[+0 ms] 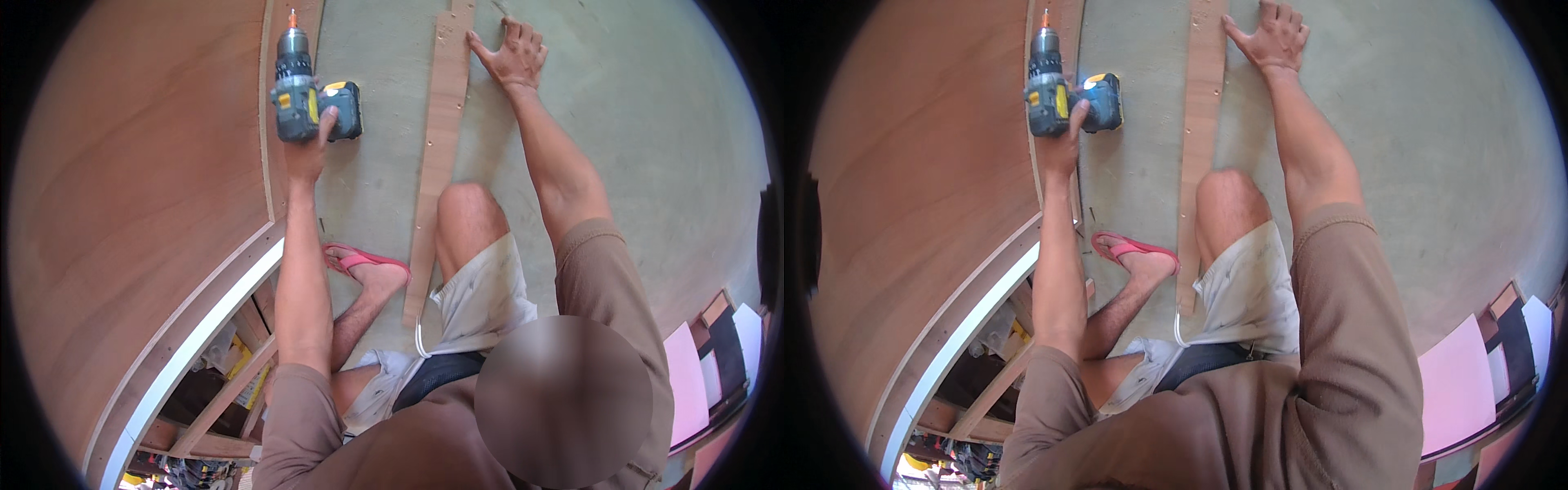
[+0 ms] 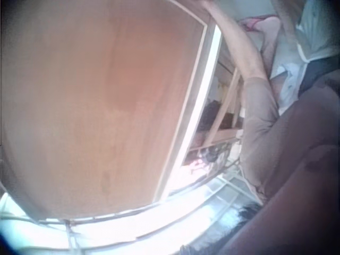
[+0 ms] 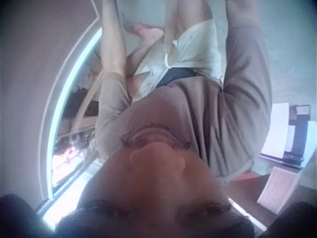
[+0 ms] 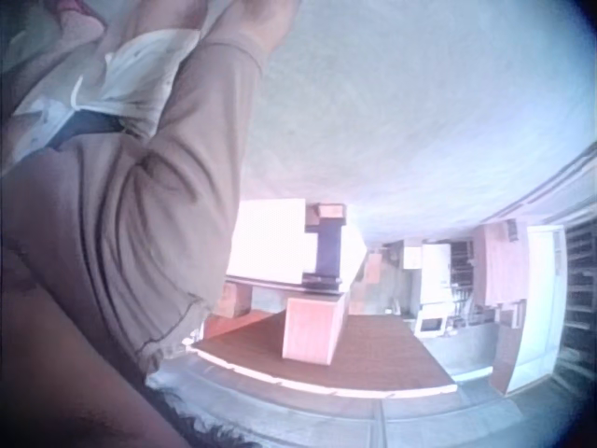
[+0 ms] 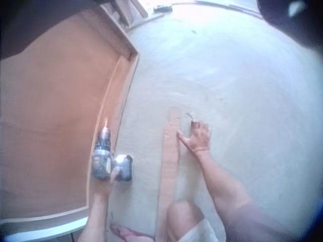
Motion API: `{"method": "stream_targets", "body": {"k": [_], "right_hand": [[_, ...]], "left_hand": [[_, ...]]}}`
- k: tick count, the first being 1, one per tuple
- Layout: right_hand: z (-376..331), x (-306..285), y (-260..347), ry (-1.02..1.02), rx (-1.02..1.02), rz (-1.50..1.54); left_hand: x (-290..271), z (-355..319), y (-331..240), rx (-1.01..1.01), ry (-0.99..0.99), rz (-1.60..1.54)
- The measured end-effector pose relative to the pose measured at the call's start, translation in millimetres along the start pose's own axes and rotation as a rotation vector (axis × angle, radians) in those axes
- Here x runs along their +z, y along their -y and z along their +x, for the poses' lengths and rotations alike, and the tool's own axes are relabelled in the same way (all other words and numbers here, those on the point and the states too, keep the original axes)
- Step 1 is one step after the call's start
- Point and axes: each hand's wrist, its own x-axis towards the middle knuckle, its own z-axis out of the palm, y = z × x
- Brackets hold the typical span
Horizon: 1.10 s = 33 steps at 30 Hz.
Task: The person sits on the floor and uses a cordless drill to drive screws into a long wooden plank. They align the plank, drill multiple screws along its length, and adjust the drill bit between actions.
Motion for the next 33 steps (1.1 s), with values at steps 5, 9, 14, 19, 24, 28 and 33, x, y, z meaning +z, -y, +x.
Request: {"method": "stream_targets", "body": {"k": [5,9,14,19,24,28,33], "right_hand": [[7,34,2,0.061,-0.018,0.012],[23,67,4,0.114,-0.029,0.028],[3,77,-8,0.190,0.022,0.081],[24,65,-29,0.371,-0.067,0.187],[-59,39,-50,0.303,-0.138,0.313],[-187,-56,-61,0.483,0.087,0.120],[-222,-117,-79,0.903,0.300,-0.117]], "left_hand": [[-5,-4,53,-0.142,0.021,0.005],[-6,-3,101,-0.140,0.024,0.140],[-1,-62,114,-0.346,-0.110,0.388],[38,-232,118,-0.367,-0.078,0.432],[106,-392,140,-0.451,0.124,0.686],[129,-420,150,-0.609,0.028,0.776],[101,-414,146,-0.398,0.143,0.650]]}}
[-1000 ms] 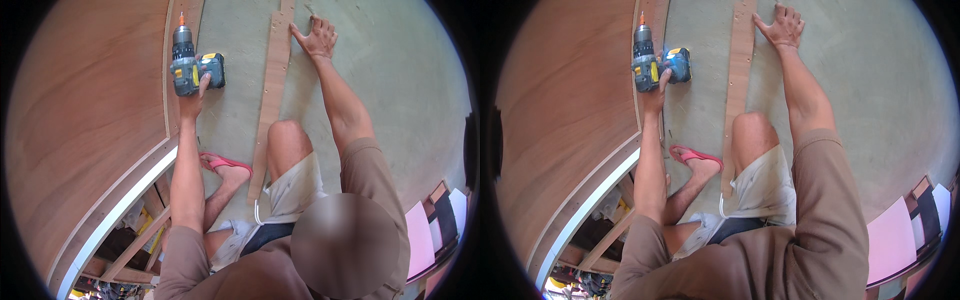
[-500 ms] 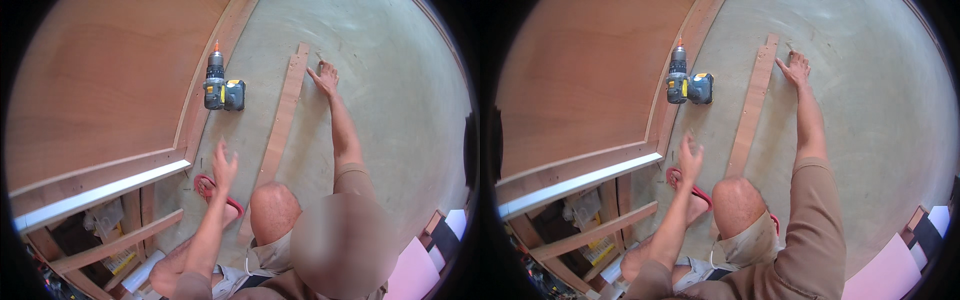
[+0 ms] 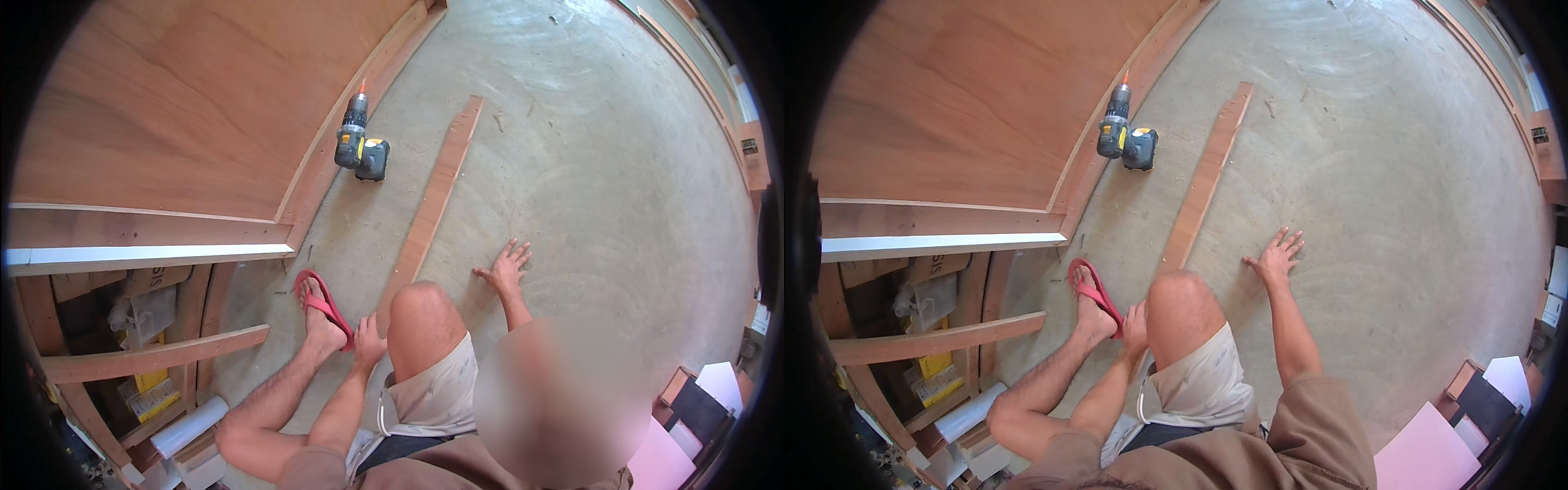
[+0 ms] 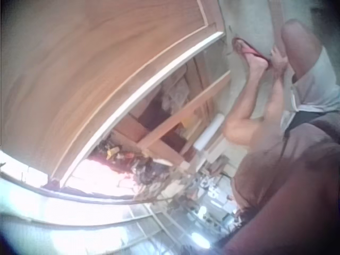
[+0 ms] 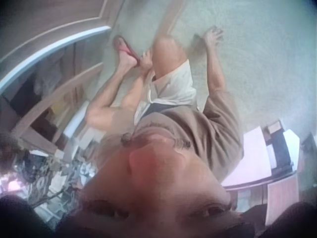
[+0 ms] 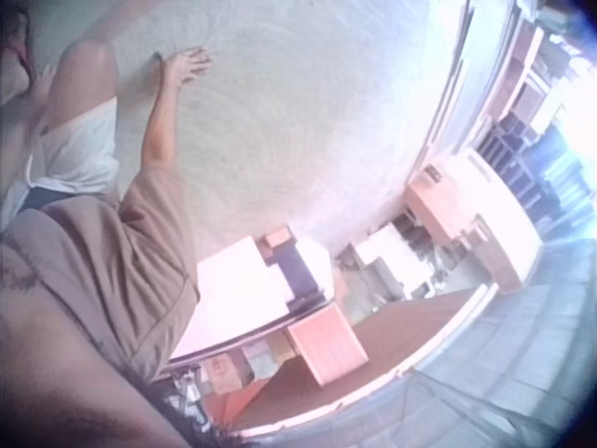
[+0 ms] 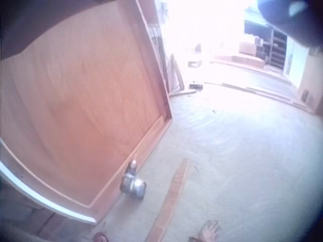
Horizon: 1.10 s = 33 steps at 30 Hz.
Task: The person sits on the floor and uses a cordless drill to drive screws into a long wooden plank. They align the plank, drill multiple screws along its length, and adjust the drill bit between actions.
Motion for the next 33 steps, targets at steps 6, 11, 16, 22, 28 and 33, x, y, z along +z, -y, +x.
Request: {"method": "stream_targets", "body": {"k": [6,11,16,22,28,33], "right_hand": [[11,-11,10,0.043,0.078,-0.040],[0,-3,14,0.031,0.034,-0.005],[-1,2,8,-0.005,0.025,0.022],[-4,7,3,-0.044,-0.010,0.033],[16,14,2,-0.097,-0.023,0.018],[59,21,-25,-0.151,-0.163,-0.074]], "left_hand": [[-60,-21,-1,-0.271,0.418,-1.191],[-43,-29,16,-0.175,0.373,-0.834],[-16,-45,-15,-0.013,-0.018,-0.143],[2,-39,-27,-0.092,-0.246,0.214],[-1,-22,-8,-0.159,-0.408,0.195],[-43,-42,33,-0.239,-0.267,-0.056]]}}
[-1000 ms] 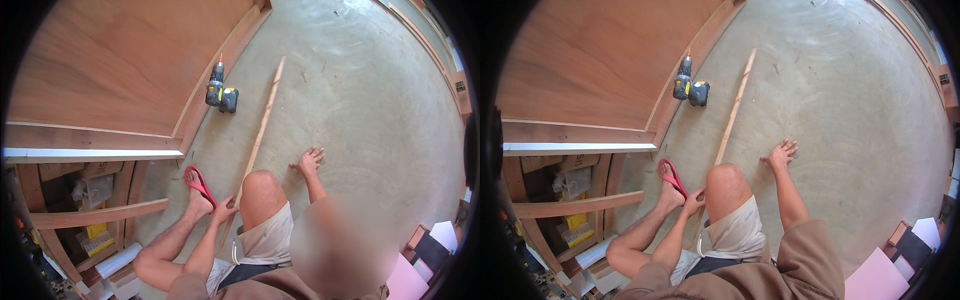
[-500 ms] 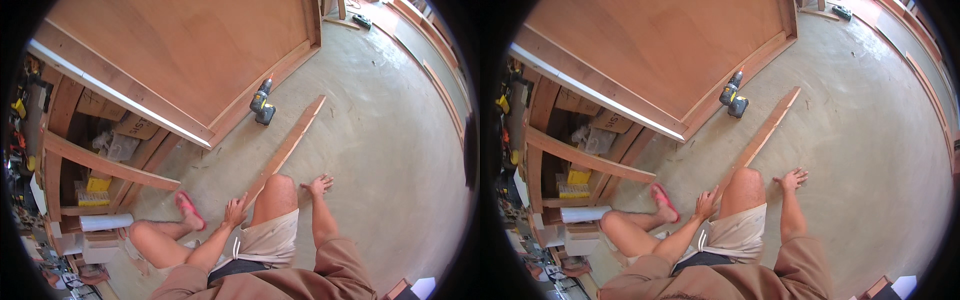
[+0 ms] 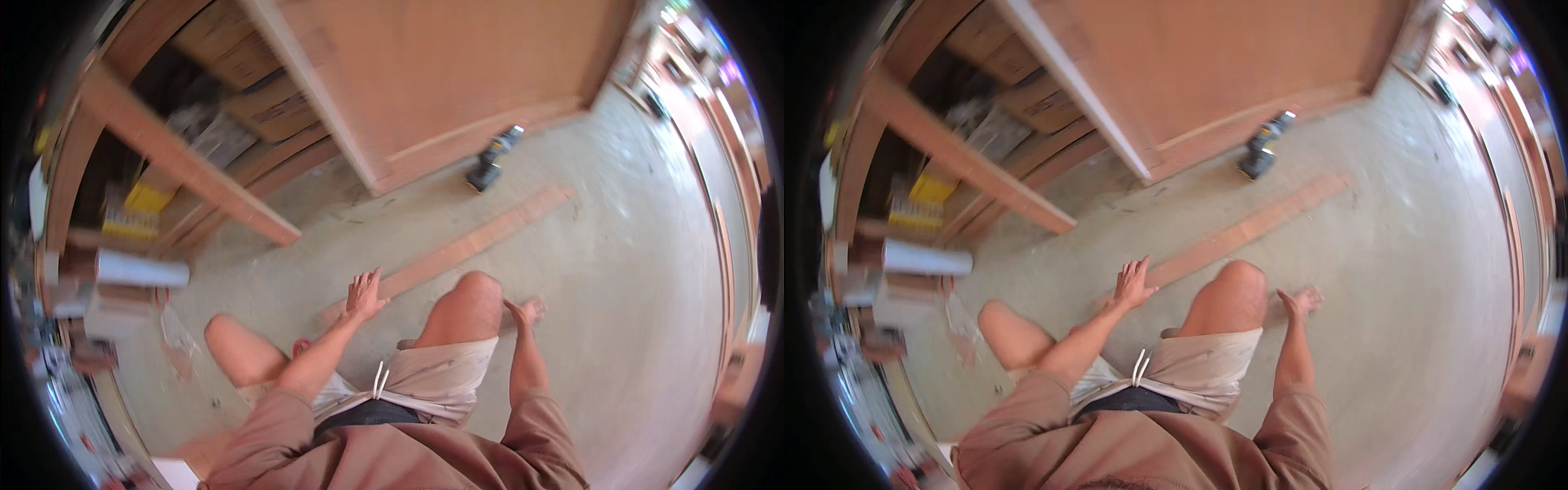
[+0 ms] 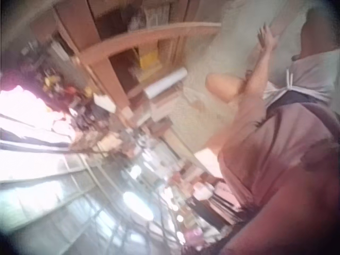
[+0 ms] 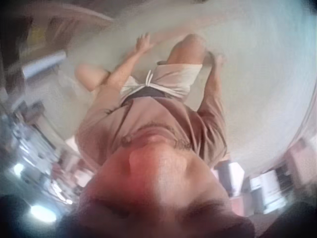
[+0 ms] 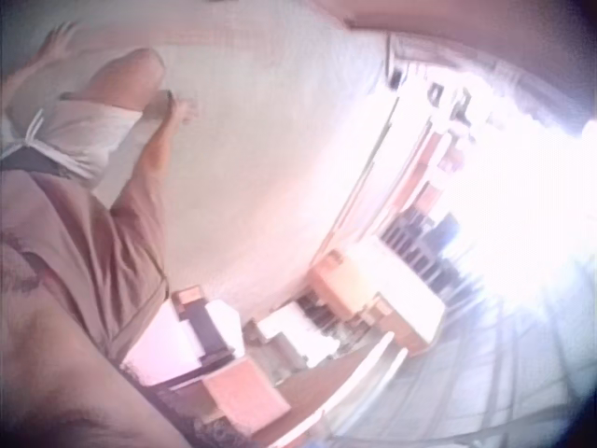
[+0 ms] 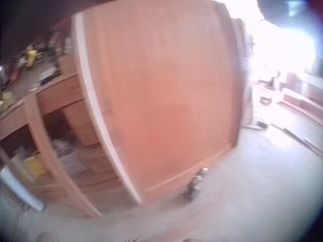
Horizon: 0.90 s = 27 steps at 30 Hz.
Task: The person sits on the floor and uses a cordless drill to drive screws into a long wooden plank. They align the plank, drill multiple screws along its length, and adjust the drill bit between actions.
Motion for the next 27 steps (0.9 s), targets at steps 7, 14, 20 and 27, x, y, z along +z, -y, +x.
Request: {"method": "stream_targets", "body": {"k": [7,14,20,27], "right_hand": [[4,-24,6,0.370,-0.386,0.945],[-160,-117,94,0.873,-0.486,1.078],[-177,-149,130,0.775,-0.594,0.978],[-219,-115,65,0.785,-0.351,0.805]], "left_hand": [[-108,-9,116,0.072,0.253,-0.036],[-258,-7,196,-0.374,-0.334,-0.449],[-250,38,243,-0.361,-1.076,-0.649],[-242,89,241,-0.052,-1.034,-0.995]]}}
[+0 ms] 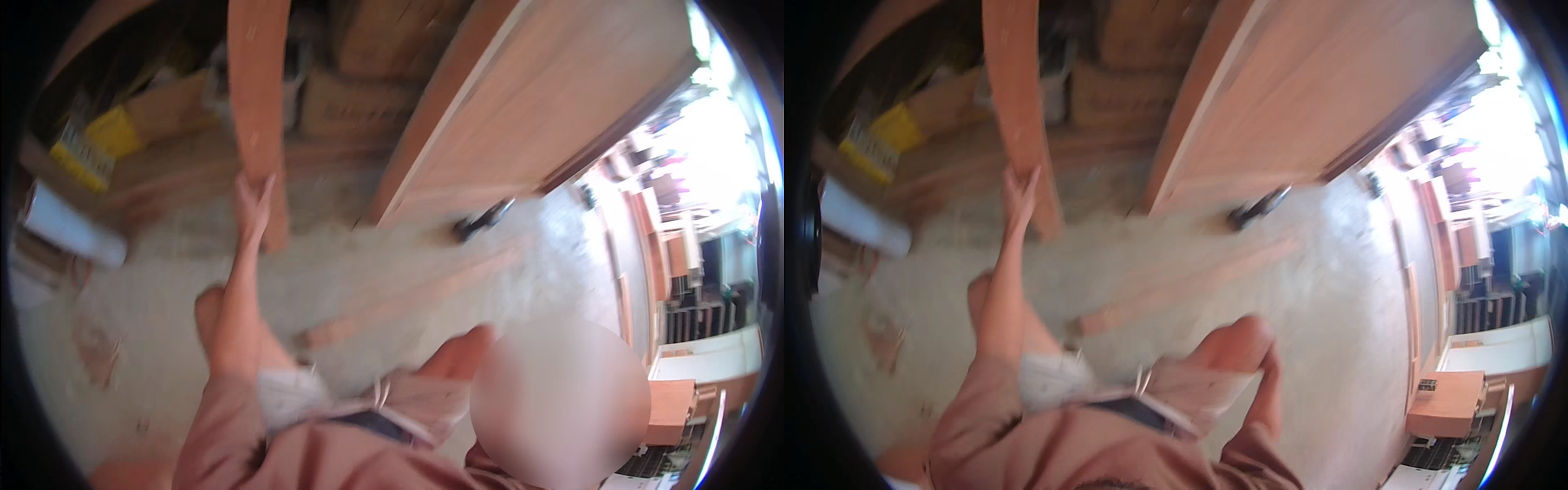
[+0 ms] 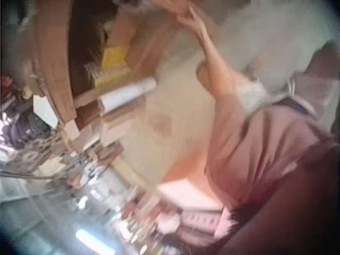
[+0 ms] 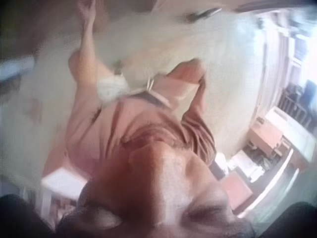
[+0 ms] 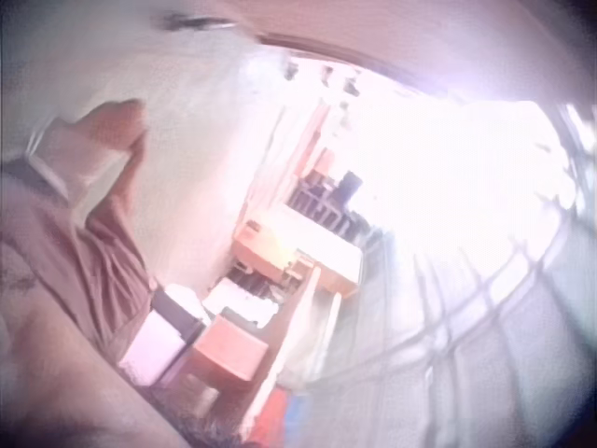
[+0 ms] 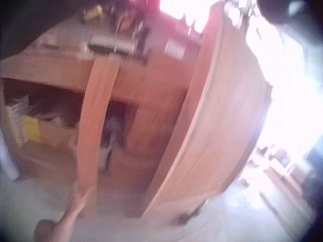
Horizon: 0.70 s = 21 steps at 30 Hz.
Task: The person sits on the floor and uses a cordless drill to drive screws into a long wooden plank. They align the plank, drill multiple screws along its length, and adjust the drill bit between actions.
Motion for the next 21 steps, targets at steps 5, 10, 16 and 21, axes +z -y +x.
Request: {"method": "stream_targets", "body": {"k": [5,10,16,21], "right_hand": [[5,-8,32,-0.179,-0.010,0.233],[29,7,124,0.146,-0.537,0.248],[51,116,226,-0.122,-0.628,-0.186],[73,209,228,0.099,-0.562,-0.383]], "left_hand": [[16,-9,19,0.077,-0.059,-0.099],[-8,-20,-10,0.077,-0.034,-0.077],[6,-28,4,0.108,-0.032,-0.167],[1,-44,-20,0.072,0.067,-0.106]]}}
